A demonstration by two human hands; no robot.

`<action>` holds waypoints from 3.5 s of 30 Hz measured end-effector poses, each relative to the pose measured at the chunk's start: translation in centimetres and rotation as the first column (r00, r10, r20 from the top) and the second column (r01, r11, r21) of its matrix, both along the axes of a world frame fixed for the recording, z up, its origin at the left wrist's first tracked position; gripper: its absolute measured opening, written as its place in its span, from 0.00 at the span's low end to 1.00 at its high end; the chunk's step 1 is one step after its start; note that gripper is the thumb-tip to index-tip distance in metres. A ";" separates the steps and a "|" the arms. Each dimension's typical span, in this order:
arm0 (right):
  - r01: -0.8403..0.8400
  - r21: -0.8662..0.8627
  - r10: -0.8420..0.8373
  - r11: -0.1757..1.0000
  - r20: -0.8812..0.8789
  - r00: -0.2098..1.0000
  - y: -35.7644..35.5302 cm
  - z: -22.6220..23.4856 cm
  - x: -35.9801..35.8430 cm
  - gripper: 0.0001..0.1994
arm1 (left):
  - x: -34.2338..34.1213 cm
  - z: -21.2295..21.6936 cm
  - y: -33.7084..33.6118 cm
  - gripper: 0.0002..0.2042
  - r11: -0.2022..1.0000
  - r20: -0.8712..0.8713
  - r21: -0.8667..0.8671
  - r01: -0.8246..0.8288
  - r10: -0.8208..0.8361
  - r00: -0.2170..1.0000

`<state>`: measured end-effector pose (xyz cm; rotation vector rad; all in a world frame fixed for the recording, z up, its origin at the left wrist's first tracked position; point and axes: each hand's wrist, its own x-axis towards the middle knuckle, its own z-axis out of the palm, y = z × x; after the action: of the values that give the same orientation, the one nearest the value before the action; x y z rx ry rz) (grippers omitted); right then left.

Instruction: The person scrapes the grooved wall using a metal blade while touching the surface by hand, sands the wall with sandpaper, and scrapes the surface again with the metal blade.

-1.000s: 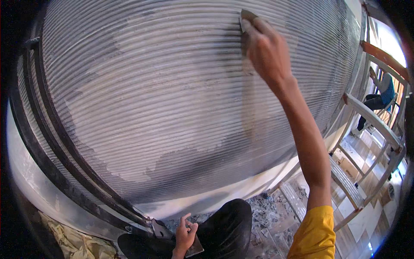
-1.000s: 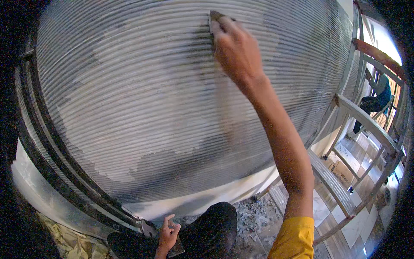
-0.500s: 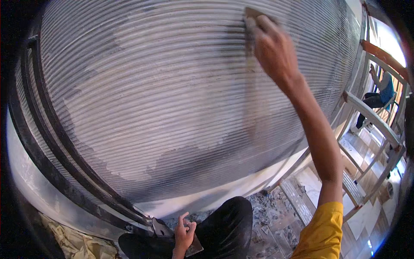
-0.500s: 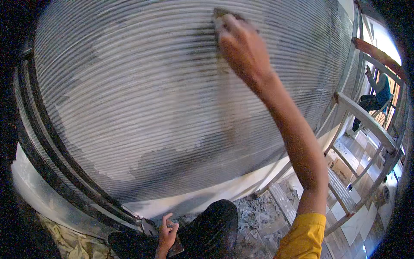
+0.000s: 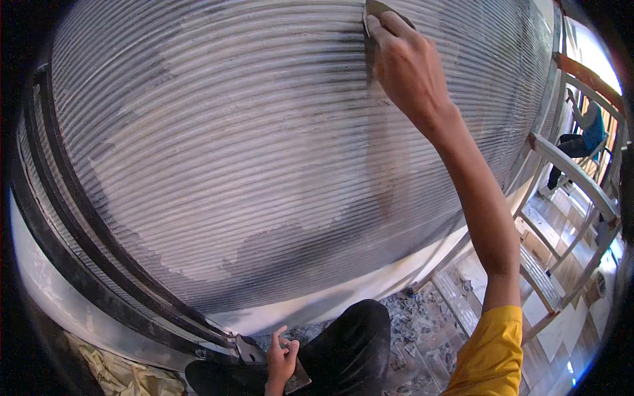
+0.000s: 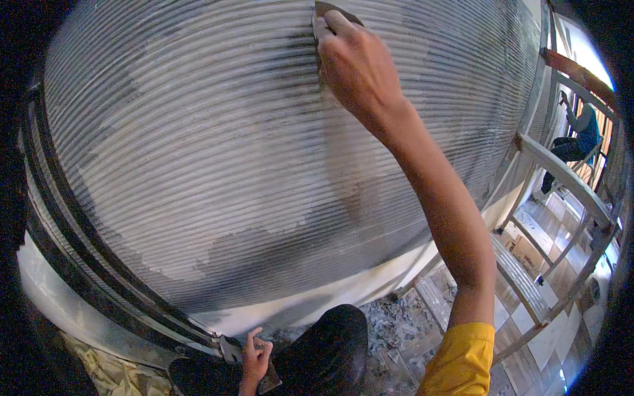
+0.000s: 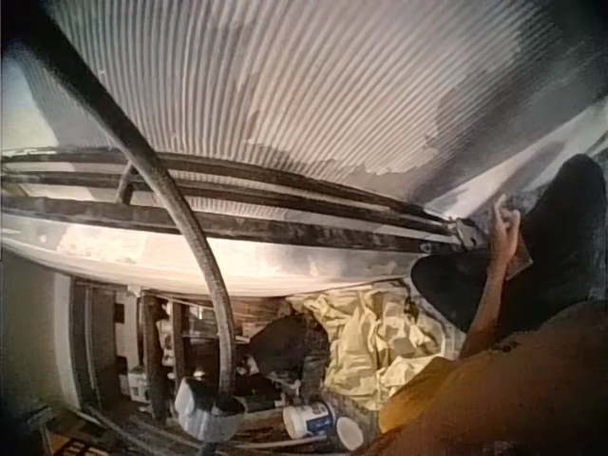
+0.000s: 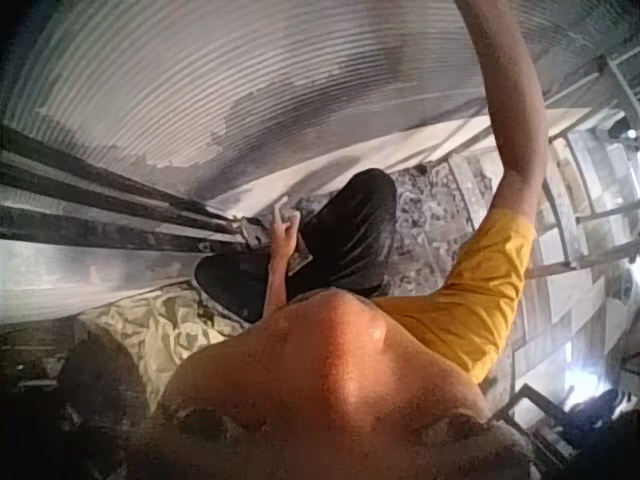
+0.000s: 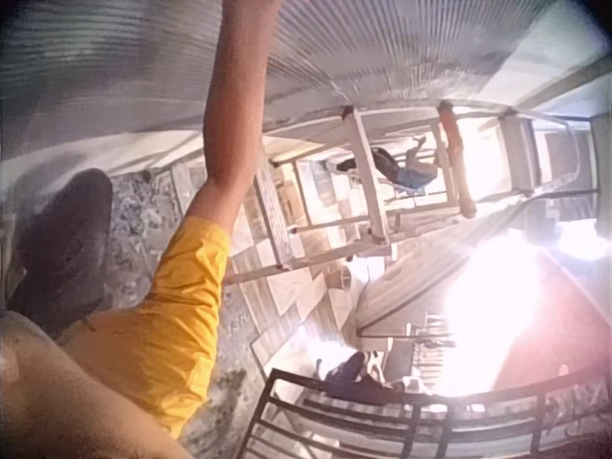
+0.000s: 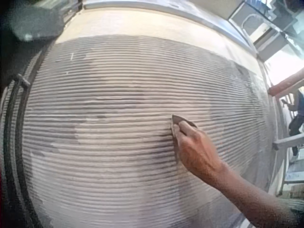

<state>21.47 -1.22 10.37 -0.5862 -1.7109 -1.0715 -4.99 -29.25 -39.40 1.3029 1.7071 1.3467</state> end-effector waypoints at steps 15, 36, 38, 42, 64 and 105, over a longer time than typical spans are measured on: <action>0.203 0.038 -0.201 0.978 -0.060 0.978 1.0 -0.6 1.1 0.19 | 0.3 1.1 -0.9 0.24 0.999 -0.075 -0.051 0.002 -0.006 0.997; -0.432 -0.682 0.587 0.590 -0.004 0.809 -10.4 -9.9 -3.4 0.23 | 3.5 15.7 2.1 0.11 0.962 0.365 0.224 0.156 -0.231 0.902; -0.358 -0.090 0.309 0.929 -0.344 0.887 -8.1 -3.3 -3.4 0.27 | 3.7 15.0 2.1 0.13 0.974 0.383 0.145 0.175 -0.218 0.898; -0.213 0.015 0.214 0.977 -0.021 0.977 -3.4 -2.0 -8.2 0.26 | 4.6 13.6 2.1 0.16 0.977 0.310 0.202 0.068 -0.129 0.942; -0.438 -0.867 0.758 0.237 -0.117 0.642 -14.9 -21.0 -14.9 0.17 | -2.8 10.8 -3.1 0.13 0.932 0.099 0.356 -0.067 0.034 0.995; -0.926 -0.202 -0.046 -0.318 -0.973 0.228 -18.4 -40.7 -23.4 0.20 | -9.2 10.5 2.0 0.21 0.857 0.279 0.429 -0.285 0.174 0.944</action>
<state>-1.96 -19.67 -30.31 -0.5823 -1.2590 1.4072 -14.18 -27.30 -28.91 1.1423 1.4619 2.0641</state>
